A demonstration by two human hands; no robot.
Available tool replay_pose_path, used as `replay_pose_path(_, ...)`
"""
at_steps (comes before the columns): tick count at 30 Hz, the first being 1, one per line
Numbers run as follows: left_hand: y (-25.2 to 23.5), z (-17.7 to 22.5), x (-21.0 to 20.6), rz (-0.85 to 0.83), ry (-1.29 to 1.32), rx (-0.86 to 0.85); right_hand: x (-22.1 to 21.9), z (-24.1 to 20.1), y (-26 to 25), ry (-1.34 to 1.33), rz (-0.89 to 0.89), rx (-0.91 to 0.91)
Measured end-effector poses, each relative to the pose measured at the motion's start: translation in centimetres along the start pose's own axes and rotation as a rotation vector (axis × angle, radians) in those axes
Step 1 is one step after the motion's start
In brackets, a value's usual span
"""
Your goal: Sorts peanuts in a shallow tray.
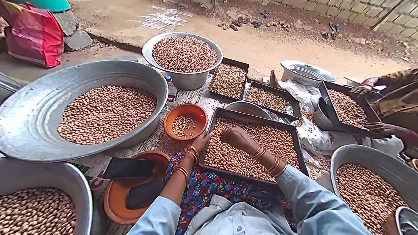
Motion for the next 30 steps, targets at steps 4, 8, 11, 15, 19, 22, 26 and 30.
replay_pose_path(4,0.1,0.2,-0.1,0.002,-0.034,0.007,-4.1,0.3,0.6,0.123,-0.211,-0.014)
replay_pose_path(8,0.0,0.0,0.0,0.004,-0.038,0.009,-4.6,0.4,0.4,0.195,-0.253,-0.043)
replay_pose_path(11,-0.3,-0.1,0.0,-0.005,-0.018,0.004,-3.2,-0.1,-0.4,0.214,-0.381,-0.067)
replay_pose_path(15,-0.3,-0.2,-0.1,0.004,-0.006,-0.006,0.9,-1.0,-1.5,0.119,0.137,0.049)
replay_pose_path(19,0.0,-0.3,0.0,0.012,-0.016,0.010,5.4,0.9,0.5,0.170,0.425,0.043)
replay_pose_path(22,0.4,0.0,-0.1,0.015,-0.022,0.014,6.9,6.3,5.1,0.288,0.198,-0.352)
replay_pose_path(26,0.4,0.1,-0.2,0.015,-0.009,0.020,6.9,10.5,9.6,0.326,-0.071,-0.858)
replay_pose_path(30,0.3,0.2,-0.2,0.014,-0.016,0.024,2.0,9.6,7.6,0.276,-0.116,-0.858)
Point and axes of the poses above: each hand's wrist, its own y-axis away from the middle knuckle, its own x-axis out of the back of the hand, z = x × y, the point moved 2 cm from there along -y, towards the middle knuckle, and after that the axes turned 14 degrees about x, right-handed, at the moved point
